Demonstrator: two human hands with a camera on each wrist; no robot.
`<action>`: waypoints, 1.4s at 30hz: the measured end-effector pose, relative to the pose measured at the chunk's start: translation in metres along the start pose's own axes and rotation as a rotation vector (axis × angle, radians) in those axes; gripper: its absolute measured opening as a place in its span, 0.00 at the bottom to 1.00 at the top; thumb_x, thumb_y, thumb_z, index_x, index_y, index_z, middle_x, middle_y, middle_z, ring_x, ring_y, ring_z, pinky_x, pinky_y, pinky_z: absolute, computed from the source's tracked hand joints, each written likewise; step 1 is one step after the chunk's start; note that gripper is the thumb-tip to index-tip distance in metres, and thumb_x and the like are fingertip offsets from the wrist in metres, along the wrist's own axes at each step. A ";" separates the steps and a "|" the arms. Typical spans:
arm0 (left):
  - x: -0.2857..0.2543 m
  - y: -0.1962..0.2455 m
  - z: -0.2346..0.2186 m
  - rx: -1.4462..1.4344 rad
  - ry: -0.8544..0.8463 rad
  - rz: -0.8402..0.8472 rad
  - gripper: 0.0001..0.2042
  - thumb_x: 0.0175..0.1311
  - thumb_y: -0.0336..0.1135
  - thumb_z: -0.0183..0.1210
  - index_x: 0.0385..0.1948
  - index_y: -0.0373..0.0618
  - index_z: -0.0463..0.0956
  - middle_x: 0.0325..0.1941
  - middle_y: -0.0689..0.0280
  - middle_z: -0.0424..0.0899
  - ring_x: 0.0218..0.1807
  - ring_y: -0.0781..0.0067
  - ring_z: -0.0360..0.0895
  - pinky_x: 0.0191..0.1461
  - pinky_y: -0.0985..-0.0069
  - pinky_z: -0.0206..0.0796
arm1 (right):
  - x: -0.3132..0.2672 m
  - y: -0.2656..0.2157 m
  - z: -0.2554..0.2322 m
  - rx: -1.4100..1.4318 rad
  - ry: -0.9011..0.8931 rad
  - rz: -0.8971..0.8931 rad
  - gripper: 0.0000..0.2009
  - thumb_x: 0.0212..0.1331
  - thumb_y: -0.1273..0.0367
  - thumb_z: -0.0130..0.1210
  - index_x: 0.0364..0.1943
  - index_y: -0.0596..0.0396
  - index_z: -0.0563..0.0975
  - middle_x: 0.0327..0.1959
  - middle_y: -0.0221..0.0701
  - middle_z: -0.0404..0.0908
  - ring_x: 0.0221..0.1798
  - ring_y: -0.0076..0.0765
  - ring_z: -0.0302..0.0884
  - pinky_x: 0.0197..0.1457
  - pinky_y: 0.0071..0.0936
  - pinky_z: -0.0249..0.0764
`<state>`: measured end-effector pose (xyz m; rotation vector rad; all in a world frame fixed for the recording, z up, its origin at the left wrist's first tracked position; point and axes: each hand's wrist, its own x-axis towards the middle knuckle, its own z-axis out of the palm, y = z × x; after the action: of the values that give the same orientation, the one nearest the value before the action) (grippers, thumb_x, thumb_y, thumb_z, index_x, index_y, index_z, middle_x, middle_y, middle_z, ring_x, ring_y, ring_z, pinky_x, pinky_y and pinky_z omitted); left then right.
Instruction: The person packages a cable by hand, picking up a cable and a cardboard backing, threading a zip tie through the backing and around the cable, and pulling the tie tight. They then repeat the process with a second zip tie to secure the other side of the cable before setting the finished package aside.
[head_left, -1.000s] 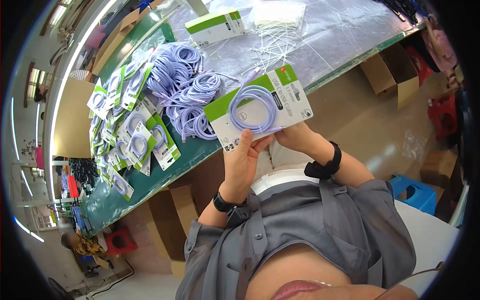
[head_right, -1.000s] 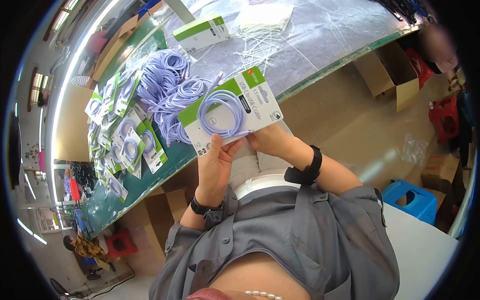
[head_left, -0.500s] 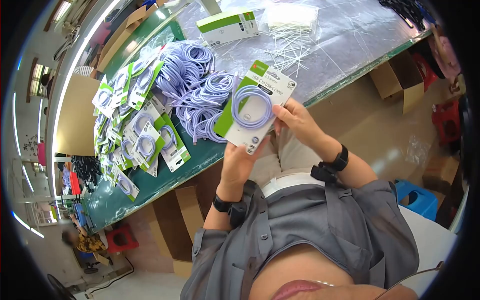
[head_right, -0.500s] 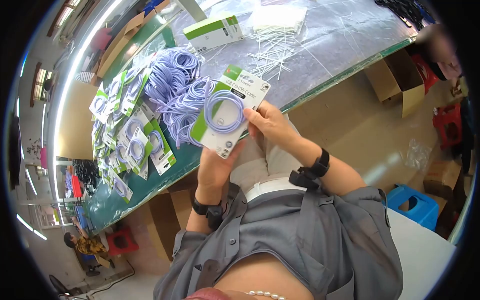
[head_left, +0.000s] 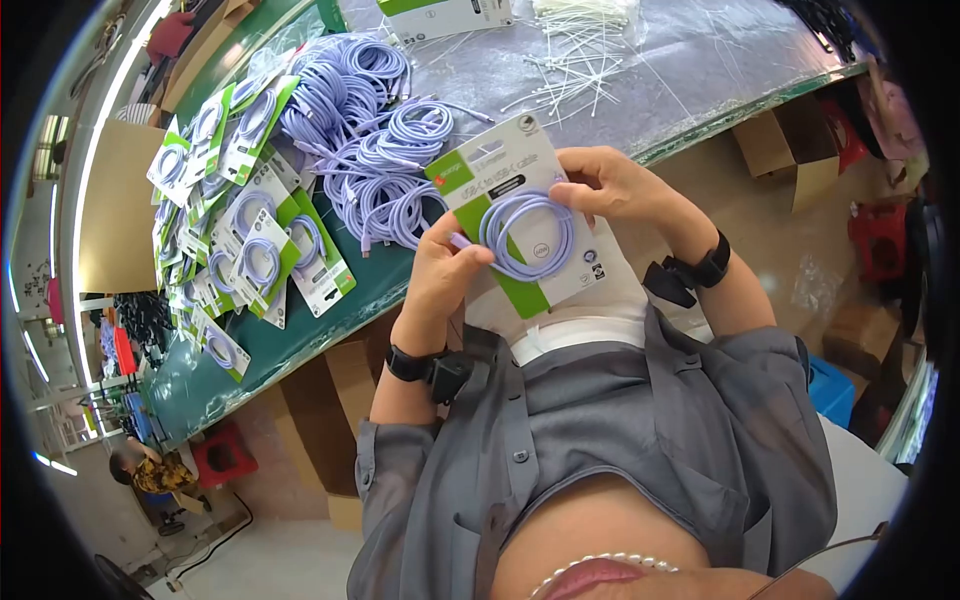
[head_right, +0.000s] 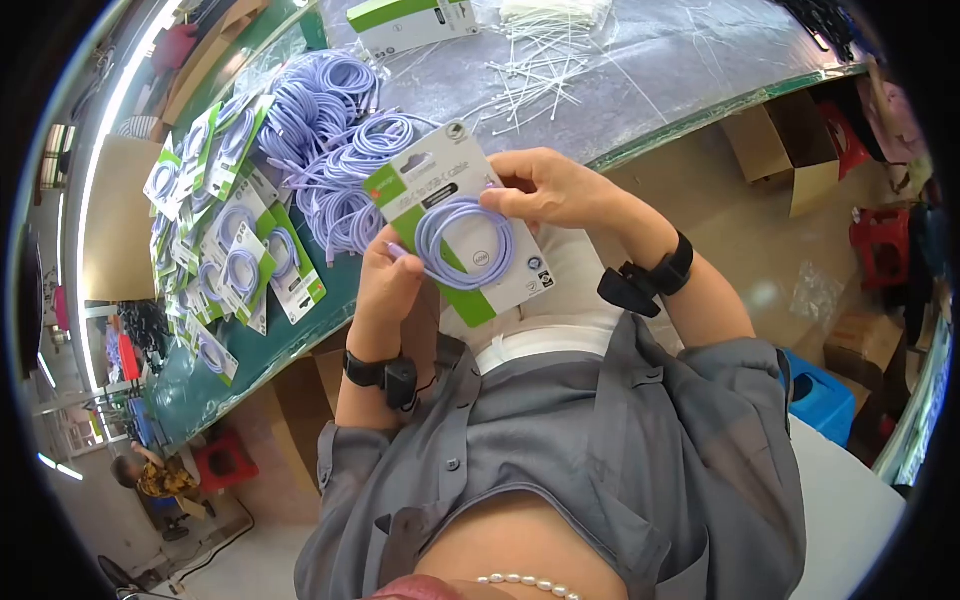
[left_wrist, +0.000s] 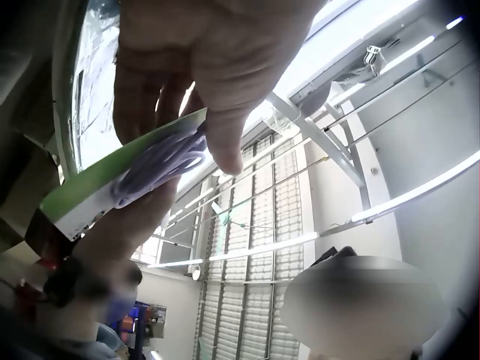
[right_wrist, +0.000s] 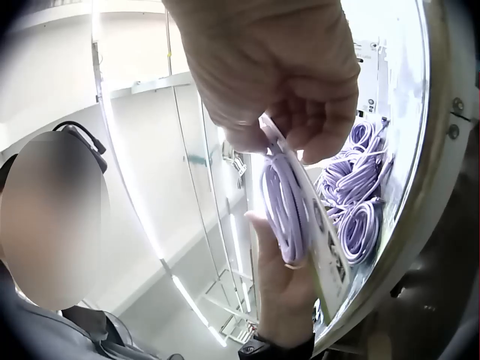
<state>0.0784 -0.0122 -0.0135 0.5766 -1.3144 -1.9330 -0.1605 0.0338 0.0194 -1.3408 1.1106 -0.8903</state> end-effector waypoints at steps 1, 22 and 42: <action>-0.001 -0.004 0.004 0.026 0.045 0.013 0.18 0.61 0.36 0.61 0.50 0.36 0.72 0.40 0.70 0.80 0.36 0.86 0.72 0.40 0.85 0.64 | 0.002 0.002 0.001 -0.002 0.002 -0.056 0.11 0.61 0.67 0.56 0.44 0.57 0.76 0.31 0.26 0.75 0.28 0.18 0.70 0.29 0.17 0.70; 0.003 -0.029 0.005 -0.061 -0.074 -0.096 0.27 0.59 0.49 0.61 0.50 0.34 0.69 0.45 0.67 0.77 0.45 0.81 0.74 0.48 0.82 0.68 | 0.024 -0.006 0.010 -0.763 -0.042 -0.791 0.11 0.40 0.60 0.65 0.29 0.45 0.79 0.33 0.23 0.71 0.45 0.33 0.66 0.64 0.38 0.50; 0.010 -0.041 0.023 -0.041 0.327 0.052 0.14 0.65 0.40 0.57 0.43 0.37 0.75 0.37 0.67 0.81 0.35 0.82 0.77 0.38 0.82 0.71 | -0.012 0.019 0.076 -0.912 0.512 -0.467 0.14 0.48 0.67 0.61 0.39 0.52 0.73 0.35 0.32 0.75 0.42 0.40 0.73 0.54 0.38 0.59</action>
<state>0.0430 0.0028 -0.0421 0.7922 -1.0692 -1.7311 -0.0936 0.0680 -0.0051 -2.2598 1.7562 -1.1588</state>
